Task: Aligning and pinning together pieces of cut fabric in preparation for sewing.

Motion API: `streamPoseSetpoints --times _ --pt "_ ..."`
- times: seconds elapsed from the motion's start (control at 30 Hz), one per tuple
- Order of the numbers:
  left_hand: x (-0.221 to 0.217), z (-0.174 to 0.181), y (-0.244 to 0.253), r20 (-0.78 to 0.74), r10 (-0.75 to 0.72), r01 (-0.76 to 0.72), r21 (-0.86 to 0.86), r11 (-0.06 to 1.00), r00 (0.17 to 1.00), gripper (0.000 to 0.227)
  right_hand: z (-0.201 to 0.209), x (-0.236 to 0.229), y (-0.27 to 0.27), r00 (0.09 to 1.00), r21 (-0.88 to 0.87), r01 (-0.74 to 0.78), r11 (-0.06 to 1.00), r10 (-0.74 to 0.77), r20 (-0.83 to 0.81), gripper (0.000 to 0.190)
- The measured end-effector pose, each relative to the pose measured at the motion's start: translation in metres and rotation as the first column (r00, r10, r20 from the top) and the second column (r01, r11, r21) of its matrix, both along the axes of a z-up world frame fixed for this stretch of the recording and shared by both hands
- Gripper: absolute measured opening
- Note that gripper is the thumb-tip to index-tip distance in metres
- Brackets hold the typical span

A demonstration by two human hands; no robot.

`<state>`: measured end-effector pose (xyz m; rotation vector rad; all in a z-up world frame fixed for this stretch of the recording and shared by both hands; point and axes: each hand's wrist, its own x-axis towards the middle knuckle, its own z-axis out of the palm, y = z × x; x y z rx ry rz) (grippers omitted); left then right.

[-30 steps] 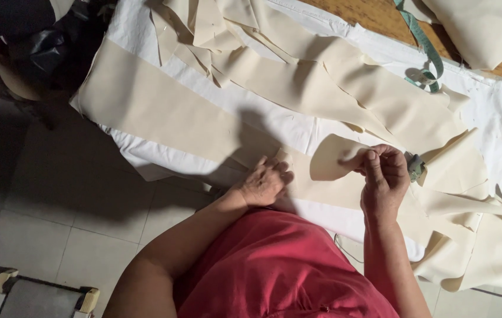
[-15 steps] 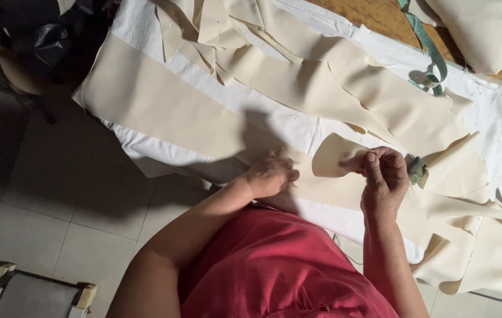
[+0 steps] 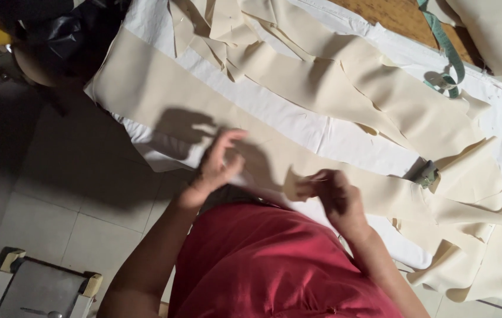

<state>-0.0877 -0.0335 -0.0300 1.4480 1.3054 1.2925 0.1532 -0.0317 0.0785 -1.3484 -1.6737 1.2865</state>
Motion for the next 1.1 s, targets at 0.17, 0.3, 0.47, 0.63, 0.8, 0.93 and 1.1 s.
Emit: streamPoseSetpoints --times 0.17,0.3,0.47,0.63,0.8,0.93,1.1 --pt "0.025 0.032 -0.001 0.27 -0.427 0.482 -0.182 0.857 0.863 0.049 -0.014 -0.016 0.013 0.998 -0.064 0.003 0.998 0.0 0.055 0.009" --pt "0.028 0.002 -0.007 0.108 -0.15 0.184 -0.518 0.836 0.983 0.031 -0.072 -0.016 0.041 0.99 -0.124 0.13 0.984 -0.136 -0.041 0.014" --pt "0.032 -0.045 -0.012 0.052 0.005 0.033 -0.718 0.696 0.999 0.03 -0.135 -0.012 0.056 0.976 -0.059 0.134 0.989 -0.122 0.179 0.013" --pt "0.042 -0.041 -0.018 0.182 0.163 0.04 -0.777 0.628 0.97 0.037 -0.139 -0.014 0.061 0.961 -0.029 0.178 0.984 -0.168 0.22 0.014" --pt "0.039 0.003 -0.017 0.187 0.169 0.042 -0.783 0.621 0.968 0.036 -0.135 -0.018 0.063 0.969 -0.118 0.249 0.961 -0.246 0.039 0.012" --pt "0.042 0.0 -0.02 0.213 0.199 0.046 -0.784 0.618 0.957 0.032 -0.143 -0.018 0.065 0.968 -0.105 0.252 0.962 -0.25 0.026 0.014" --pt "0.043 0.002 -0.023 0.236 0.294 0.008 -0.793 0.609 0.926 0.034 -0.145 -0.021 0.069 0.954 -0.169 0.292 0.941 -0.275 0.119 0.019"
